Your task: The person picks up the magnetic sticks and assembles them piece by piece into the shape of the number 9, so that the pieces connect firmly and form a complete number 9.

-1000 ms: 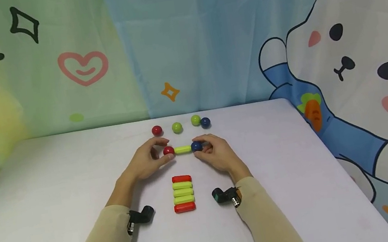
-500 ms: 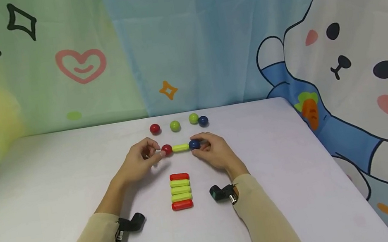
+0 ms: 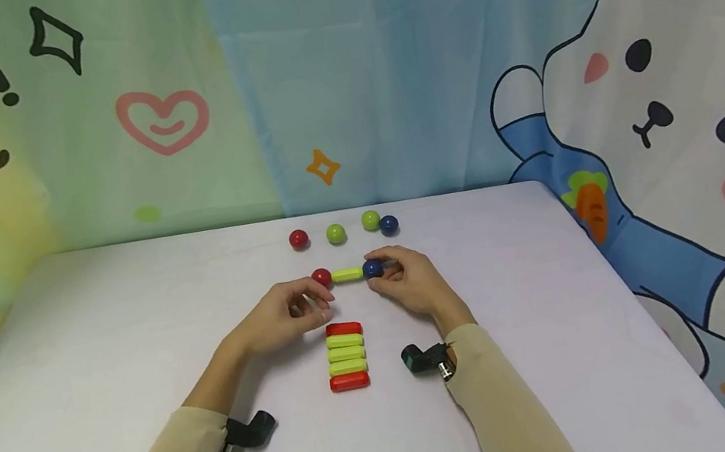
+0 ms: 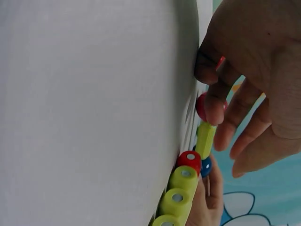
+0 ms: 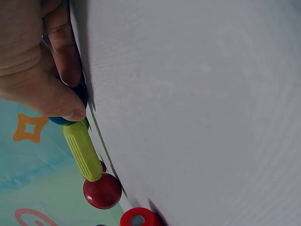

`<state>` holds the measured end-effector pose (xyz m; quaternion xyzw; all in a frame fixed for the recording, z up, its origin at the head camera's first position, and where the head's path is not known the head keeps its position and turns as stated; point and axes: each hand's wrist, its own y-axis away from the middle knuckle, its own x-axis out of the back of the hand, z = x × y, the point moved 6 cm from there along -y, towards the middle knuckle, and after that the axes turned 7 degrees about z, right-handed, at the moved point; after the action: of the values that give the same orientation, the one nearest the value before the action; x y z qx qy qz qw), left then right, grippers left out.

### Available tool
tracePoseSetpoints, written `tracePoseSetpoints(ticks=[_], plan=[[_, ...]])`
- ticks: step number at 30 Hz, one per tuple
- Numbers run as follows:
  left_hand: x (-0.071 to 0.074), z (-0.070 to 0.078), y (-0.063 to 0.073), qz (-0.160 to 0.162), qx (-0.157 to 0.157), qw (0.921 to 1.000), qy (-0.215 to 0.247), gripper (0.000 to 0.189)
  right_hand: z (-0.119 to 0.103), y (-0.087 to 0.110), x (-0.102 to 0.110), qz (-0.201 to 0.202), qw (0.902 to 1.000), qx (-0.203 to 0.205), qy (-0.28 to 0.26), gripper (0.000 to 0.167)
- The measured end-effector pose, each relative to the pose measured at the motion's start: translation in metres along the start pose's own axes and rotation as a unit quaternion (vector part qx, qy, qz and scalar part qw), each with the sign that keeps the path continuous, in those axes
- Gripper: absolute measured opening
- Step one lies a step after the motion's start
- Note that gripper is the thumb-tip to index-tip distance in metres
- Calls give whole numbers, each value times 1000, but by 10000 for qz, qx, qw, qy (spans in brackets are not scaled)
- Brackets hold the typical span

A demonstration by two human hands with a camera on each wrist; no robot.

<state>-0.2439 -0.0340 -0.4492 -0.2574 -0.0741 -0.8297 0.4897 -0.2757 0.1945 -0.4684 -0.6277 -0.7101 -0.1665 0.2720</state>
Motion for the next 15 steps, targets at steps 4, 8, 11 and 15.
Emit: tracePoseSetpoints(ticks=[4,8,11,15], plan=[[-5,-1,0,-140,70,9996,-255,21,1,0,0,22,10000,1,2,42],[-5,-1,0,-200,281,9982,-482,21,0,-1,-2,-2,10000,12,54,42],[-6,-1,0,-278,363,9971,-601,22,0,-1,-2,-9,10000,-1,55,43],[-9,0,0,-380,354,9959,-737,22,0,-1,-1,-11,10000,-4,23,43]])
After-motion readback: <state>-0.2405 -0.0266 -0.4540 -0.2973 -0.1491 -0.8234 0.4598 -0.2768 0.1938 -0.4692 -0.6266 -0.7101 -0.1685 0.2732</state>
